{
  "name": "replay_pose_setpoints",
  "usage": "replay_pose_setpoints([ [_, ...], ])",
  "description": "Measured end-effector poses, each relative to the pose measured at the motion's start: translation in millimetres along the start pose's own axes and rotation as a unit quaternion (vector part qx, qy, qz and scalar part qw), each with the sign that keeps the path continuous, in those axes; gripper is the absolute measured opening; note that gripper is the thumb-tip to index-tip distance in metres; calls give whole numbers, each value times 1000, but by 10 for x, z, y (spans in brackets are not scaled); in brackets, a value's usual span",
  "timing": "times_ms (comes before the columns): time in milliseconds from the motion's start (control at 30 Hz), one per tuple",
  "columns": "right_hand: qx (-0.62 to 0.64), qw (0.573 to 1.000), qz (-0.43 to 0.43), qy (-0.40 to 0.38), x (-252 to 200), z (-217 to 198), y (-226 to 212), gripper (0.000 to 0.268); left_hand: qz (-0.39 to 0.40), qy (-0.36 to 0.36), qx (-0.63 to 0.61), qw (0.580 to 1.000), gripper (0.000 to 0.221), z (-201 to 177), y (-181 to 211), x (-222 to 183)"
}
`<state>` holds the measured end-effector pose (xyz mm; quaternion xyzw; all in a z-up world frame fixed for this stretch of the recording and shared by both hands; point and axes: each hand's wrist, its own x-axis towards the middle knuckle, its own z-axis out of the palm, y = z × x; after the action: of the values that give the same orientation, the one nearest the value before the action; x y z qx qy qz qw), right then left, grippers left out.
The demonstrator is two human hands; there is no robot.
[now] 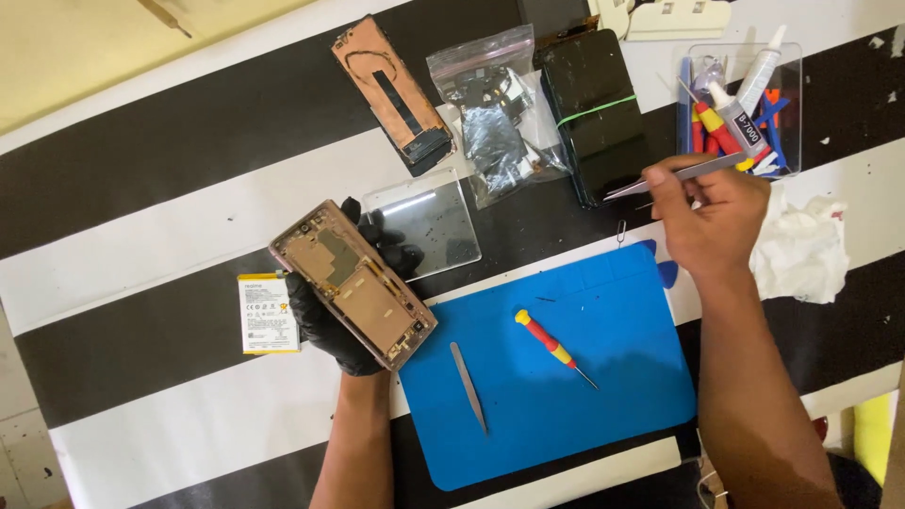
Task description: Inspecting and preparing a mobile phone frame and internal components for repair using tweezers.
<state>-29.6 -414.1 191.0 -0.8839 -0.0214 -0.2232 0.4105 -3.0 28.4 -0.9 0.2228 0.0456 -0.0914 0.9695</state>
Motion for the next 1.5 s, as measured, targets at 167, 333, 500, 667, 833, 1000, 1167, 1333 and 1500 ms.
replay_pose_setpoints([
  [167, 13, 999, 32, 11, -9, 36, -1, 13, -4, 4, 11, 1000, 93, 13, 60, -17],
  [333, 107, 994, 28, 9, 14, 227, -127, 10, -8, 18, 28, 999, 94, -23, 147, -106],
  [500, 101, 995, 23, -9, 59, 257, -220, 13, 1, 23, 42, 999, 96, 869, 220, 36],
  [667, 96, 995, 20, -3, 80, 246, -240, 12, 1, 18, 54, 998, 97, 1710, 369, 27],
  [833, 72, 997, 37, -7, 70, 242, -210, 11, 8, 16, 60, 998, 99, 1798, 361, 130],
  [1000, 87, 995, 47, -22, 66, 252, -225, 10, 0, 27, 76, 997, 100, 1798, 329, 135],
  [1167, 129, 989, 58, -43, 37, 413, -389, 6, -1, 32, 97, 995, 102, 1830, 366, 169],
  [1333, 139, 987, 15, -73, -9, 528, -514, 4, -29, 54, 70, 996, 95, 1794, 314, 166],
  [1500, 165, 978, 62, -113, -19, 477, -500, 10, -42, 73, -10, 996, 84, 1711, -142, 112],
])
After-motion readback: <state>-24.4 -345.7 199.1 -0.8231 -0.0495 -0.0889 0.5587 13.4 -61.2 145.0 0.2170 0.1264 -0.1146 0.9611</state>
